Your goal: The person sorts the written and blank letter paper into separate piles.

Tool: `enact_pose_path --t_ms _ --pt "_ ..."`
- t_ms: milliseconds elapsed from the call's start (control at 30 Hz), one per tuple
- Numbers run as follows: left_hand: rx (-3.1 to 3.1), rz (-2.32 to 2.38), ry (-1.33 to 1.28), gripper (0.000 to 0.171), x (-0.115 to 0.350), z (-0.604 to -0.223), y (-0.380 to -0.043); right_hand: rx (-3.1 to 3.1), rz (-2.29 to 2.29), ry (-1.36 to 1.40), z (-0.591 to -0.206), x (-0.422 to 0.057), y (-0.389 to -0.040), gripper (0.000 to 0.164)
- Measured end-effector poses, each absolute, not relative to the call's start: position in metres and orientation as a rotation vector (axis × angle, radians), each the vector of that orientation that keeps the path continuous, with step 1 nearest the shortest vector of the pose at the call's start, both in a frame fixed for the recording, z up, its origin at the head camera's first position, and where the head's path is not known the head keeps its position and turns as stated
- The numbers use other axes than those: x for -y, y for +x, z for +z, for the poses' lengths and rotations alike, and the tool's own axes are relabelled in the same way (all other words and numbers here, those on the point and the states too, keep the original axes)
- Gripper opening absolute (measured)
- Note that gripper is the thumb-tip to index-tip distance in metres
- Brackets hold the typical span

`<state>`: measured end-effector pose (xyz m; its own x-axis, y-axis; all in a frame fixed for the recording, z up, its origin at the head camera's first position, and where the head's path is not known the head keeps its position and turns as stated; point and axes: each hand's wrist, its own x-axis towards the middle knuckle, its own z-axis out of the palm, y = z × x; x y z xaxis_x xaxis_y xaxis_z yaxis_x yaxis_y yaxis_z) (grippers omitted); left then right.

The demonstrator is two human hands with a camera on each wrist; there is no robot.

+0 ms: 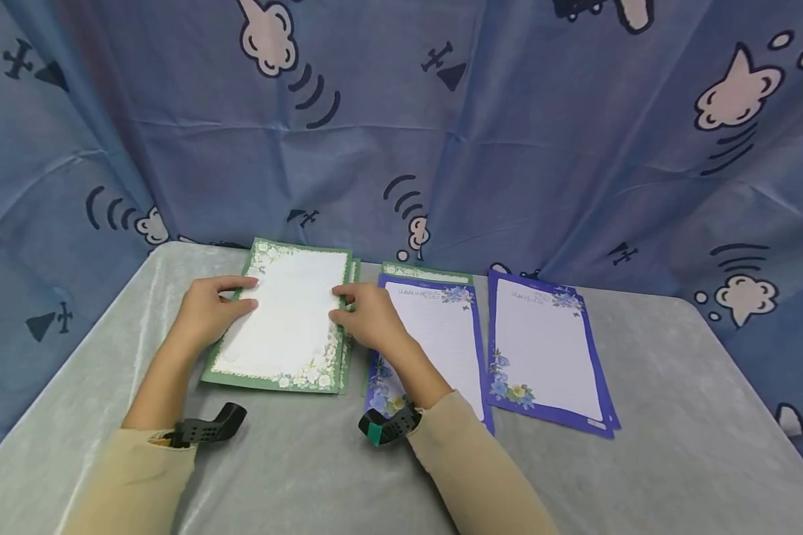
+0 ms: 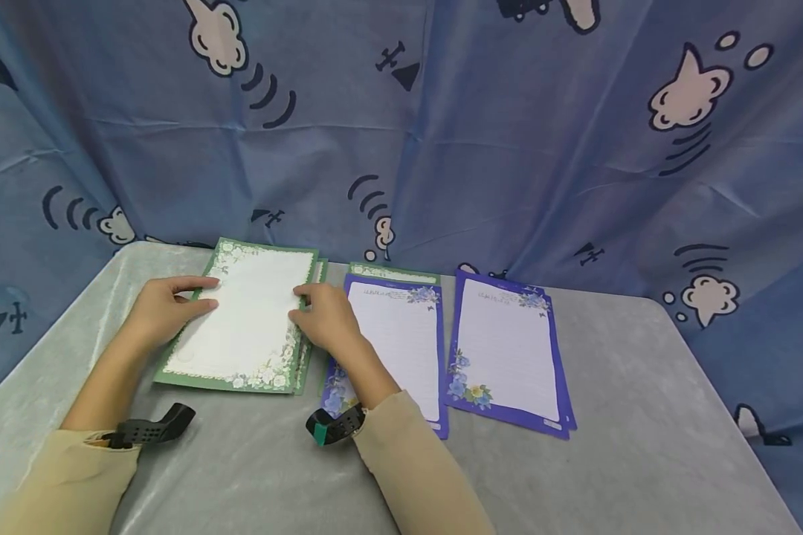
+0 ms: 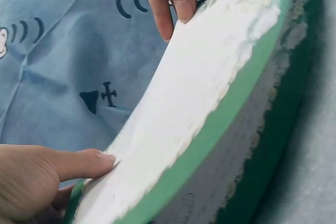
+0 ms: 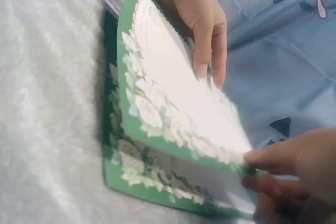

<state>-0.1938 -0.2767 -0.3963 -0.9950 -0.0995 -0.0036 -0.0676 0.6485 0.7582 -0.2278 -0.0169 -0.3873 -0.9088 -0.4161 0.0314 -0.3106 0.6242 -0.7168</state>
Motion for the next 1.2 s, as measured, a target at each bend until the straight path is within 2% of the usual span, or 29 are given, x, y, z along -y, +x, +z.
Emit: enact_pose_path --t_ms 367,867,1200 --pt "2.908 -1.193 0.093 0.042 0.275 -0.410 -0.198 -2.784 -0.953 -0.596 -0.404 0.017 -0.232 0.039" --pt "2.943 -1.103 0.118 0.042 0.276 -0.411 -0.199 -2.957 -0.869 -0.525 -0.417 0.023 -0.230 0.032" --pt "3.004 -0.988 0.135 0.048 0.271 -0.403 -0.195 -2.944 -0.889 -0.611 -0.398 0.014 -0.228 0.039"
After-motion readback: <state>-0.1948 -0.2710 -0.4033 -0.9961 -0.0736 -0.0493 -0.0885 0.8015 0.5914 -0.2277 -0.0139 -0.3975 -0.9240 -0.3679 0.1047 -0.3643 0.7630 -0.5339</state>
